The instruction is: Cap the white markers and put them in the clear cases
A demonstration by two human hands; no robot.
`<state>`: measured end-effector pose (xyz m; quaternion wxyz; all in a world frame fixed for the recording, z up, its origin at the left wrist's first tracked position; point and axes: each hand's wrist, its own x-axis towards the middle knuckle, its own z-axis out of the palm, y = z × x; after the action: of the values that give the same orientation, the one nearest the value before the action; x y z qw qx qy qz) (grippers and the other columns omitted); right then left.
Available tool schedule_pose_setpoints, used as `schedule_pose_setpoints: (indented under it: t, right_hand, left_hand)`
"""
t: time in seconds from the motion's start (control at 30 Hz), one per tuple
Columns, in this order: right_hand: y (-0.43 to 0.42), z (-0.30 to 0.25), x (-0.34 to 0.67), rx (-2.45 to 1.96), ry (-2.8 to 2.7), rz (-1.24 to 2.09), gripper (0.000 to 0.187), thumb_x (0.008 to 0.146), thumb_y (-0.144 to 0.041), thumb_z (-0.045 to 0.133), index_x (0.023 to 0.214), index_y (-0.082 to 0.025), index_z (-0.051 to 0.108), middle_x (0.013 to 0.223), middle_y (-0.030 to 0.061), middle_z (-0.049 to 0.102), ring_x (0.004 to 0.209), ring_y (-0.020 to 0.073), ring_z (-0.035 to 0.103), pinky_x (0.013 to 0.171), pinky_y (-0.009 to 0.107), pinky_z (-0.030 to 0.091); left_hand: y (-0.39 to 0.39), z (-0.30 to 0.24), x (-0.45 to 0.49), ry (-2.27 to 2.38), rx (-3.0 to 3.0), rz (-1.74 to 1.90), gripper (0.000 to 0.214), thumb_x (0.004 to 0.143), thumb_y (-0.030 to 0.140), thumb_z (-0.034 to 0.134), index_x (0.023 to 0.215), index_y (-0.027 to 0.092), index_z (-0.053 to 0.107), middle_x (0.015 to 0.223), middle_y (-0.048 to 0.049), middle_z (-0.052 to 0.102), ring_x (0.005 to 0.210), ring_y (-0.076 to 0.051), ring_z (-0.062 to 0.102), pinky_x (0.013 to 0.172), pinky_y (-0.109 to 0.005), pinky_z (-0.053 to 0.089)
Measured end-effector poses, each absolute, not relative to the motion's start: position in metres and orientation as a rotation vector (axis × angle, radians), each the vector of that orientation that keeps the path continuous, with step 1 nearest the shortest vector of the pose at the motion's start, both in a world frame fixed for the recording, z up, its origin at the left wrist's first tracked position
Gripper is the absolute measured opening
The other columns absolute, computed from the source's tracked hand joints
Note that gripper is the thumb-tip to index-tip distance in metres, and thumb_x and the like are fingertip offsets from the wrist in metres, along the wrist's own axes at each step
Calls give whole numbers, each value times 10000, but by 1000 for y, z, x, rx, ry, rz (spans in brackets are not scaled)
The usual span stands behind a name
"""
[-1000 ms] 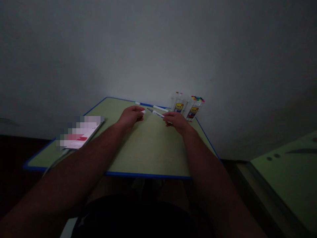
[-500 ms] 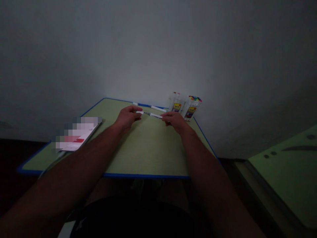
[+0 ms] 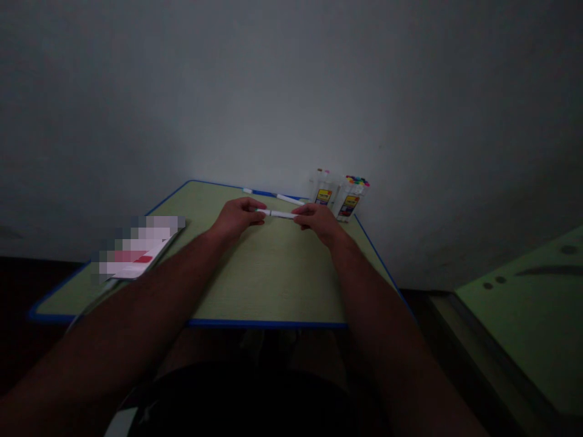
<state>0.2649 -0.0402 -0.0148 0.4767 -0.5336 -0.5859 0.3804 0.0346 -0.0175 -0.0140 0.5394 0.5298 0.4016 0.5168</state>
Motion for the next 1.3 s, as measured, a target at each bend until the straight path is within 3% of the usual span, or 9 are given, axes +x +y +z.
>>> schedule_pose_setpoints:
  t: [0.33, 0.8, 0.97, 1.07, 1.2, 1.3]
  right_hand:
    - [-39, -13, 267, -1332, -1470, 845, 135, 651, -196, 812, 772, -144, 782, 524, -7, 631, 489, 89, 524, 519, 234, 404]
    - [-42, -10, 263, -1376, -1506, 820, 86, 659, -153, 804, 737, -139, 770, 531, 2, 635, 473, 87, 515, 502, 234, 403]
    - [-43, -9, 258, -1338, -1487, 817, 85, 659, -163, 803, 730, -133, 767, 520, -4, 630, 475, 90, 524, 498, 229, 408]
    - [-45, -7, 255, -1308, -1510, 838, 137, 726, -265, 796, 761, -134, 780, 564, 16, 664, 487, 93, 536, 498, 228, 431]
    - [-46, -4, 255, -1301, -1435, 1024, 438, 920, -497, 600, 750, -134, 777, 652, 73, 714, 490, 102, 548, 469, 235, 436]
    - [-47, -4, 257, -1277, -1408, 1153, 490, 942, -531, 555, 749, -136, 773, 697, 87, 730, 509, 104, 553, 466, 235, 428]
  left_hand:
    - [-20, -13, 36, 975, 1355, 1241, 110, 634, 88, 803, 683, 136, 717, 572, -28, 662, 521, -142, 619, 614, -316, 565]
    - [-21, -15, 39, 1034, 1325, 1243, 135, 637, 63, 798, 628, 142, 688, 548, -29, 637, 497, -142, 594, 572, -314, 536]
    - [-22, -13, 39, 1012, 1302, 1269, 92, 662, 67, 775, 690, 124, 709, 554, -22, 638, 502, -130, 589, 578, -291, 526]
    - [-22, -11, 40, 975, 1212, 1296, 81, 682, 58, 743, 728, 117, 711, 583, -15, 638, 504, -117, 580, 583, -280, 523]
    - [-21, -12, 42, 984, 1137, 1275, 97, 700, 33, 711, 753, 114, 710, 605, -16, 639, 501, -112, 572, 583, -279, 522]
    - [-20, -15, 42, 984, 1146, 1259, 107, 711, 35, 715, 783, 114, 719, 619, -18, 644, 513, -111, 575, 599, -282, 530]
